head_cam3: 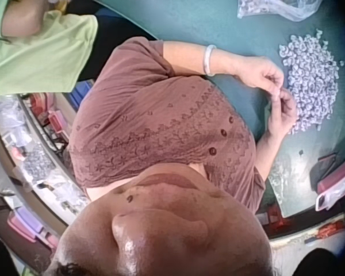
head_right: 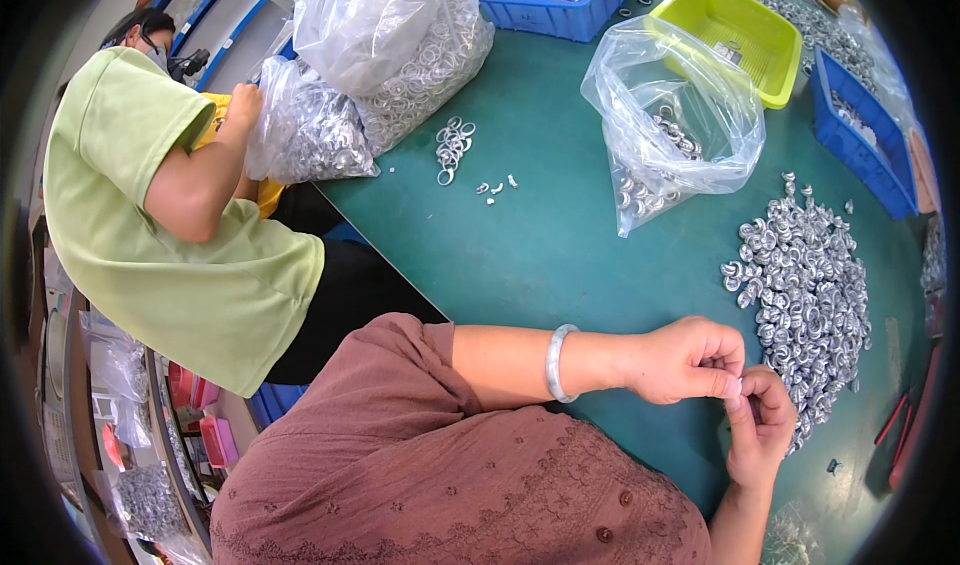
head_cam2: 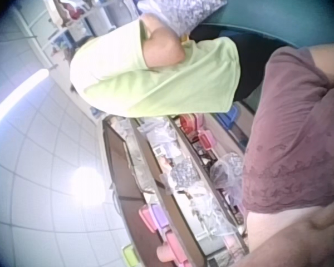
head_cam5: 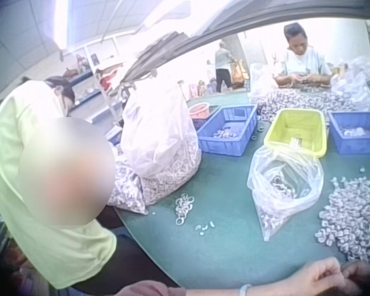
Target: The person picks up and joins small metal pieces by hand at a workbench, repeatedly fitting them together and setting the completed units aside.
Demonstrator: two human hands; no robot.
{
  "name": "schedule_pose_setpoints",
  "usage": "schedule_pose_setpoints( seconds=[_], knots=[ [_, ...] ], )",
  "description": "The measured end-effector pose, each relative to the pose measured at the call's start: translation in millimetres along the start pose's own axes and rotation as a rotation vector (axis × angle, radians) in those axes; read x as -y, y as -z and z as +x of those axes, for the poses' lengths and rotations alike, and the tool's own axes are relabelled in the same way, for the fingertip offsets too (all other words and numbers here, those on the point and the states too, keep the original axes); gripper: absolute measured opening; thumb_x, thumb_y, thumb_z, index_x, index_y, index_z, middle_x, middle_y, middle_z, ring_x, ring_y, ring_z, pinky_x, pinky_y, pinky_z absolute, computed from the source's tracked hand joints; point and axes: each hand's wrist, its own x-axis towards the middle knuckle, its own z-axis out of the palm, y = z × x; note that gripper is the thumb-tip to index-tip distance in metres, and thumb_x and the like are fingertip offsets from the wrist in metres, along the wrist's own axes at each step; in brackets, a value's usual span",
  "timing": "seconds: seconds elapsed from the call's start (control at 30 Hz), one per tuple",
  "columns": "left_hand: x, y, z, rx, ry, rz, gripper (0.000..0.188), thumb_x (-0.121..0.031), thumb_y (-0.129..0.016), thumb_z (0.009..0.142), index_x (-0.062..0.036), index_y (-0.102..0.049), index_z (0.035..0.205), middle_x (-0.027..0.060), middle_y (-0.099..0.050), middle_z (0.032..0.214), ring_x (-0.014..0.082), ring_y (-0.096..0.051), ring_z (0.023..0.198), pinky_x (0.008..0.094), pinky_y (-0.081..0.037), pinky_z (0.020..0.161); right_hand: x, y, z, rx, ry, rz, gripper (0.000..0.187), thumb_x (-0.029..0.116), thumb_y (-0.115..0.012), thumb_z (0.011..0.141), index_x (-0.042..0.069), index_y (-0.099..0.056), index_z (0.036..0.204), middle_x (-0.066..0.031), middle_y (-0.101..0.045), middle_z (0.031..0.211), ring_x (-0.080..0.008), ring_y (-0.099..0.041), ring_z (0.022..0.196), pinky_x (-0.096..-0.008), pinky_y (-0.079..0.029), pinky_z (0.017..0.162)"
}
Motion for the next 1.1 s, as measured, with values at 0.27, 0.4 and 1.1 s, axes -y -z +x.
schedule_pose_setpoints(
  seconds=[0.27,0.4,1.1],
  knots=[
    [3,-1,2,-0.071,-0.098,0.096,0.012,-0.011,-0.058,0.080,-0.0027,-0.050,0.081,0.0014,-0.052,0.066,0.0079,-0.047,0.060,0.0240,-0.040,0.053,0,-3,1,-0.046,0.069,-0.123,0.007,-0.001,-0.054,0.079,0.002,-0.047,0.080,-0.0018,-0.045,0.080,-0.0078,-0.040,0.069,-0.0184,-0.032,0.061],
    [-1,-2,1,-0.090,-0.007,-0.046,0.009,-0.008,-0.057,0.080,-0.0025,-0.049,0.082,0.0013,-0.052,0.067,0.0069,-0.048,0.060,0.0228,-0.041,0.053,-1,-2,2,-0.073,0.119,-0.201,0.008,-0.004,-0.053,0.078,0.001,-0.047,0.080,-0.0034,-0.046,0.079,-0.0105,-0.041,0.070,-0.0204,-0.033,0.063],
    [6,-2,4,-0.091,-0.018,-0.178,0.010,-0.011,-0.053,0.084,-0.0028,-0.048,0.085,0.0022,-0.053,0.071,0.0078,-0.051,0.059,0.0224,-0.044,0.053,-1,-13,6,-0.215,0.071,-0.023,0.008,-0.004,-0.052,0.080,0.000,-0.050,0.087,-0.0036,-0.047,0.084,-0.0093,-0.044,0.076,-0.0195,-0.036,0.067]
  ],
)
